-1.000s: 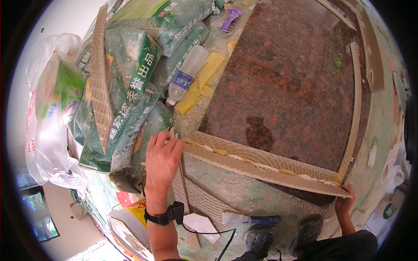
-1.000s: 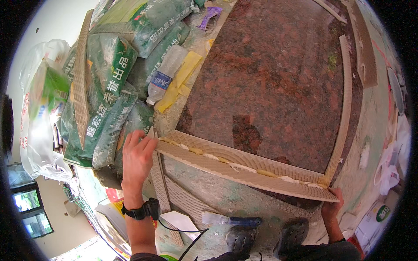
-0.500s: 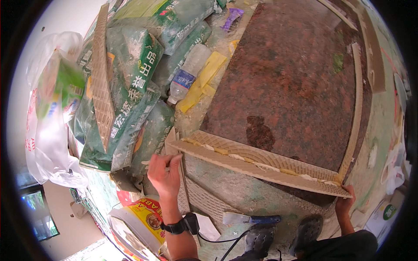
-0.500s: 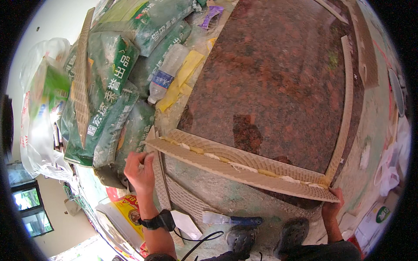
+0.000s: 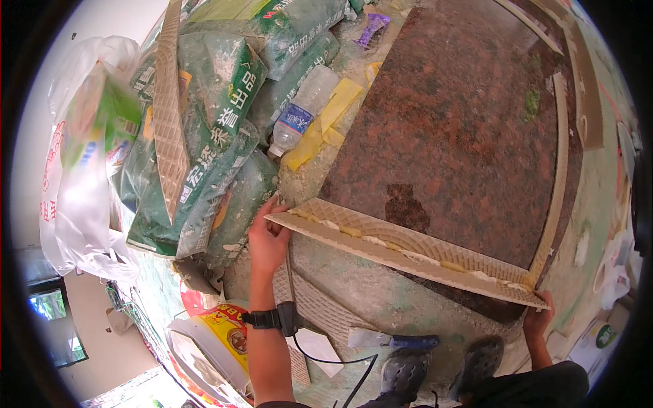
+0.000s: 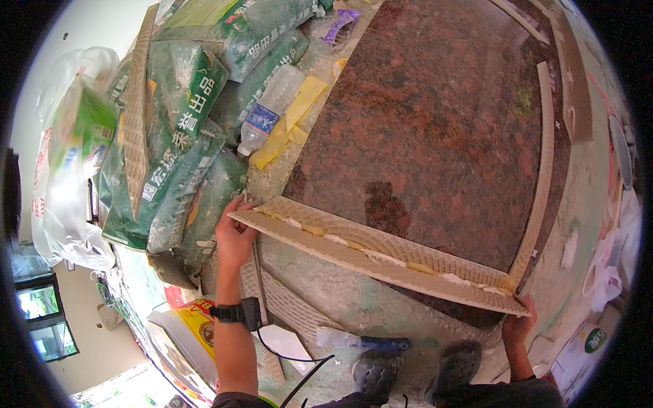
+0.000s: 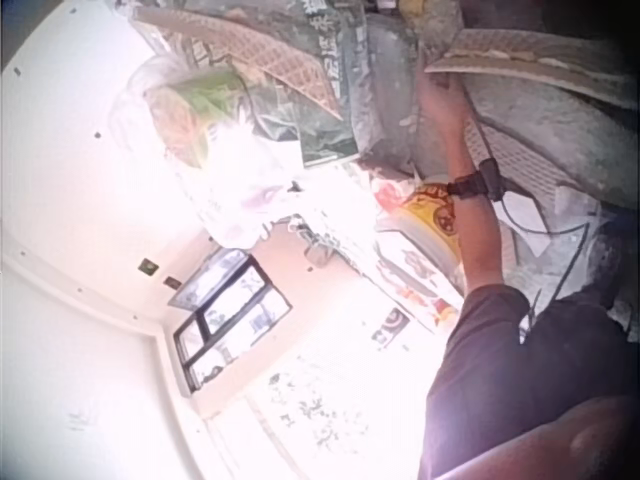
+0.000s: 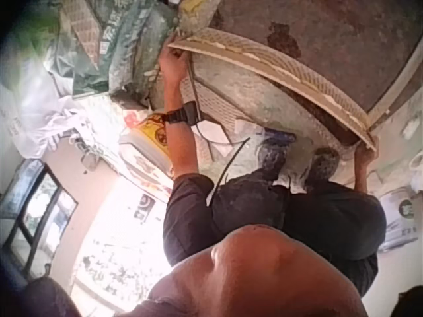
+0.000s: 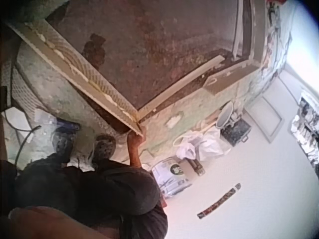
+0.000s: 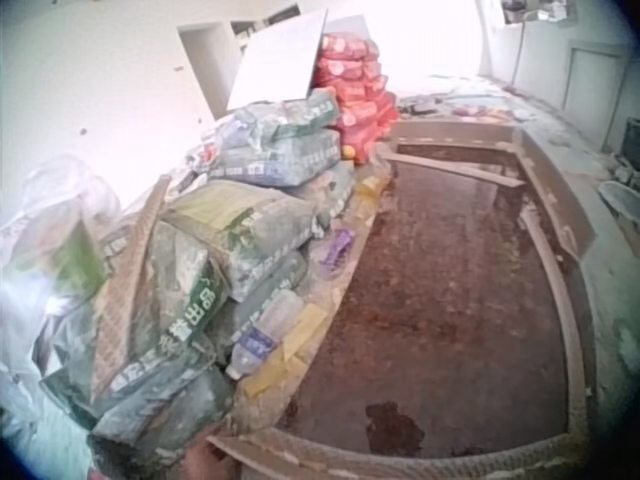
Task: Preparing and applying adhesive to a tile piece for installation on a wall edge.
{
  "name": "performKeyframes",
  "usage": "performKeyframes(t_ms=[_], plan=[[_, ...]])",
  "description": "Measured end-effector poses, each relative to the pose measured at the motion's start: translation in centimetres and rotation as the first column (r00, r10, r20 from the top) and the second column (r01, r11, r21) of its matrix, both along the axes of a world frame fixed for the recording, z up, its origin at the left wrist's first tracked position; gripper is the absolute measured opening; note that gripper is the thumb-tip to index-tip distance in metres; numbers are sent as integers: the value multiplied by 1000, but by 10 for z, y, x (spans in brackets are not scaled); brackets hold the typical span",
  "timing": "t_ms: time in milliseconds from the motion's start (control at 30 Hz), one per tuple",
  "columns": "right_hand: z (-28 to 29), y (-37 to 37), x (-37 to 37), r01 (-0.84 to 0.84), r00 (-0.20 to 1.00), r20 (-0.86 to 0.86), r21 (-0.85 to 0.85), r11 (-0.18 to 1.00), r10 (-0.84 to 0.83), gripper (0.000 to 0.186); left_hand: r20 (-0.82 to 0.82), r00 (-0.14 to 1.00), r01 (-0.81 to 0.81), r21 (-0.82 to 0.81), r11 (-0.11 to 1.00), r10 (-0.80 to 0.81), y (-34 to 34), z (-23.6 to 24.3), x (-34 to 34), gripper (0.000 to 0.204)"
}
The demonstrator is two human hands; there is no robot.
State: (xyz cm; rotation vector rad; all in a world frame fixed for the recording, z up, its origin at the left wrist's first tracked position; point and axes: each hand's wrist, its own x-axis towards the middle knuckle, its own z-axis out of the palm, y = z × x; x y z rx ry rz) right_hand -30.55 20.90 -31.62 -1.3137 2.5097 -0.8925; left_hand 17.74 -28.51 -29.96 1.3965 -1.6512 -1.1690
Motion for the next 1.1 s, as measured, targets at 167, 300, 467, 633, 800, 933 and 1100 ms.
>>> performKeyframes(t_ms=[167,300,467,633,800,933,1100], plan=[[-1,2,-2,-11,1000,-22,6,1000,11,13,311,946,104,-29,994,-90,-13,7,4,54],[-6,5,-4,-26,999,-21,-19,999,25,15,276,958,102,-72,992,-79,-14,1,3,51],[-6,4,-6,-43,999,-25,-45,998,42,15,234,971,71,-101,992,-46,-12,-4,4,49],[-5,-1,-2,-5,998,-55,-20,1000,4,8,128,991,-21,-95,995,33,-10,-10,4,46],[-6,-2,-1,26,999,-23,-43,999,-27,7,212,976,-16,-124,992,42,-11,-10,5,46],[-11,-2,-2,28,1000,4,-84,996,-28,9,235,971,-2,-144,990,36,-13,-15,7,45],[-15,0,1,42,995,-85,-36,998,-45,8,336,942,75,-265,961,19,-22,-24,19,41]])
